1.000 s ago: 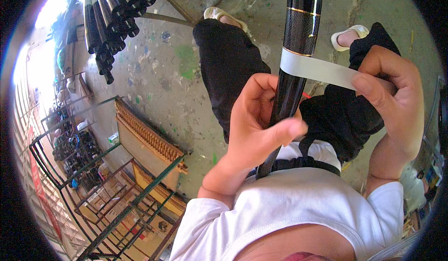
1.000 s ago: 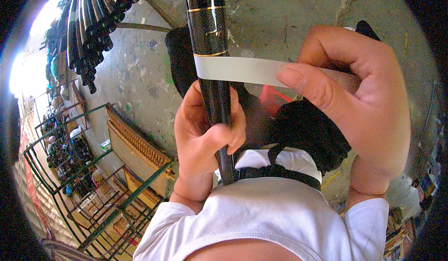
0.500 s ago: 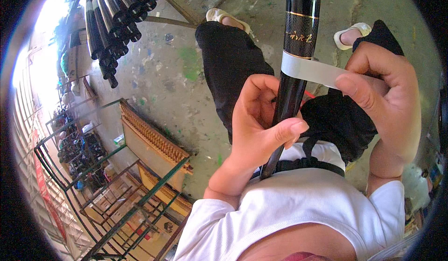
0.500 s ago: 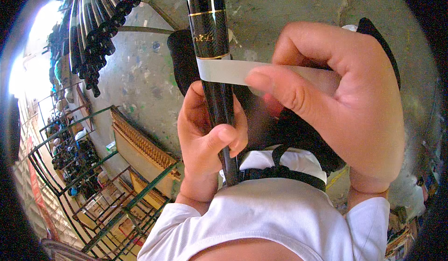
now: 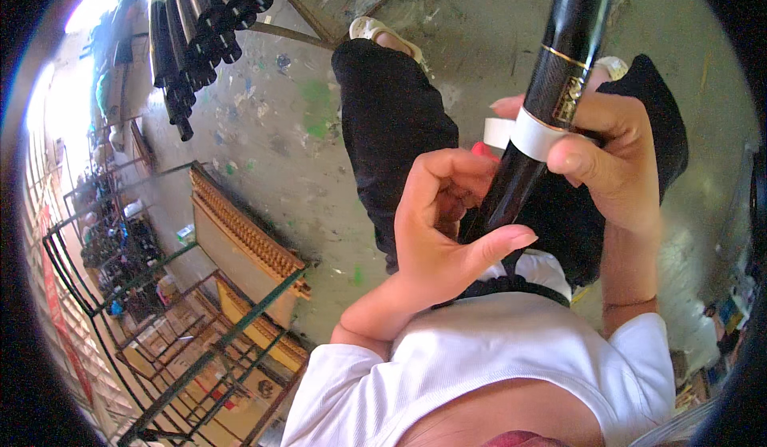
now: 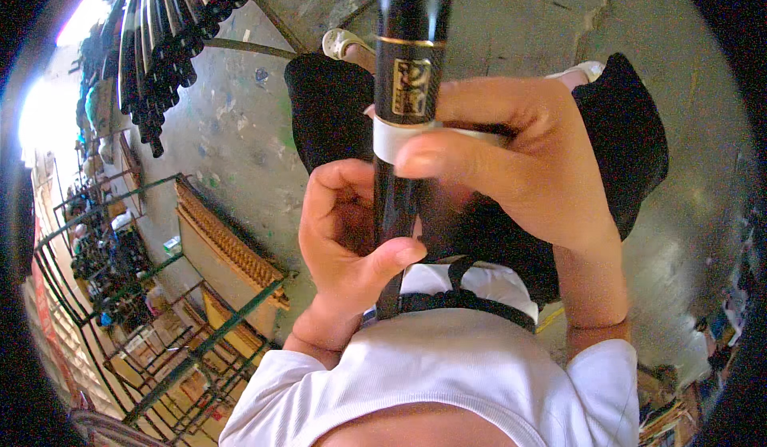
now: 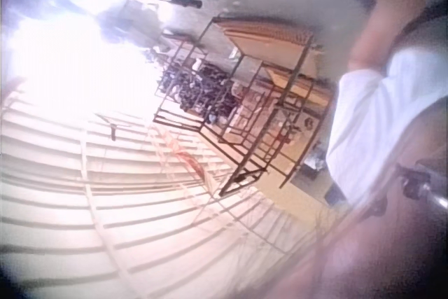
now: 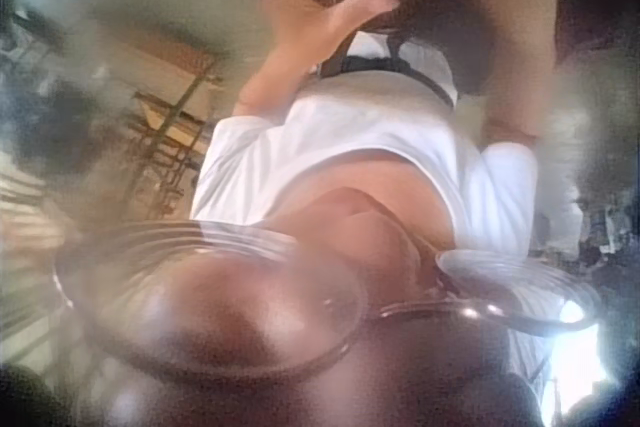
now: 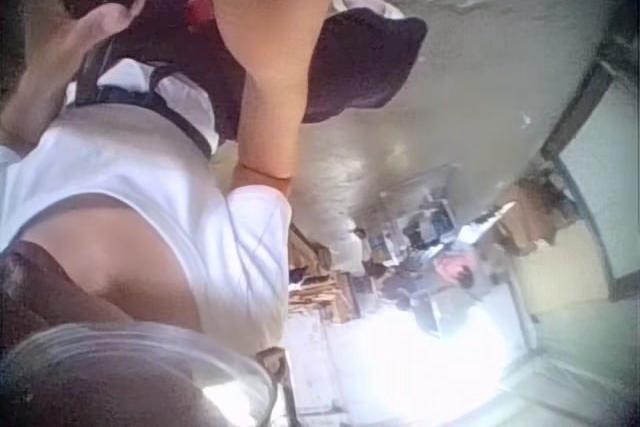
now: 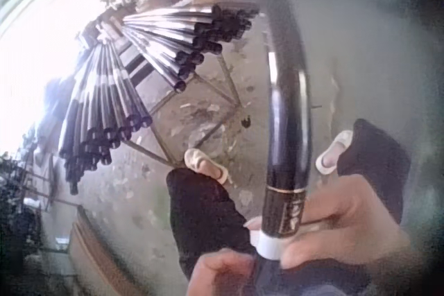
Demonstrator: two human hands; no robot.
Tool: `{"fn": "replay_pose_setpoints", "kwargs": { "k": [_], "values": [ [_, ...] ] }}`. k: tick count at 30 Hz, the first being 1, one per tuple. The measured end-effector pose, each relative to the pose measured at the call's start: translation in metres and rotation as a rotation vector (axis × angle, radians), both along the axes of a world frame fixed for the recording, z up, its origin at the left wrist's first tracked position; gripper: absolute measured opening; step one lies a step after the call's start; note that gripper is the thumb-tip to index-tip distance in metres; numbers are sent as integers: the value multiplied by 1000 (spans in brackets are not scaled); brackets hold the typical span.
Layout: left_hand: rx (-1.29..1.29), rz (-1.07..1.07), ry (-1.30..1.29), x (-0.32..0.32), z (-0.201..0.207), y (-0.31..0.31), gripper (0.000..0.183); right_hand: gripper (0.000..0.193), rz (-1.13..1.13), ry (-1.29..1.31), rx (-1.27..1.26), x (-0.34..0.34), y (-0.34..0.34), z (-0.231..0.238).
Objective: The person picks up long black tubes from a metal rack one at a time and wraps white tape around a section of each tube by hand.
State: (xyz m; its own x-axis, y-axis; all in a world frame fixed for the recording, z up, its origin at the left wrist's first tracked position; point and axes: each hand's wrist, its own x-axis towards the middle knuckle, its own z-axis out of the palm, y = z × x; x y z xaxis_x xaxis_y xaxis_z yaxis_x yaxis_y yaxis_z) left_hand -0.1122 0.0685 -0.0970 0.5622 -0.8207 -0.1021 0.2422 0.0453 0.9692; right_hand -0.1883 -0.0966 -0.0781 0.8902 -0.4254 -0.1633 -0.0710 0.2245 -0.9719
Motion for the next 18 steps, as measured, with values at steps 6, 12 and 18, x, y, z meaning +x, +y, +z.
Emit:
{"fn": "replay_pose_setpoints", "kwargs": {
  "k": [6, 12, 18],
  "values": [
    [-82, -217, 553, 4, 6, 0, 47, 23, -8, -232, 63, -7, -3, -13],
    [9, 37, 40, 0, 4, 3, 63, 27, -43, -103, -86, -15, 0, -10],
    [-18, 83, -95, 1, -2, 0, 60, 51, -60, -18, -58, -4, 4, -10]
  ]
}}
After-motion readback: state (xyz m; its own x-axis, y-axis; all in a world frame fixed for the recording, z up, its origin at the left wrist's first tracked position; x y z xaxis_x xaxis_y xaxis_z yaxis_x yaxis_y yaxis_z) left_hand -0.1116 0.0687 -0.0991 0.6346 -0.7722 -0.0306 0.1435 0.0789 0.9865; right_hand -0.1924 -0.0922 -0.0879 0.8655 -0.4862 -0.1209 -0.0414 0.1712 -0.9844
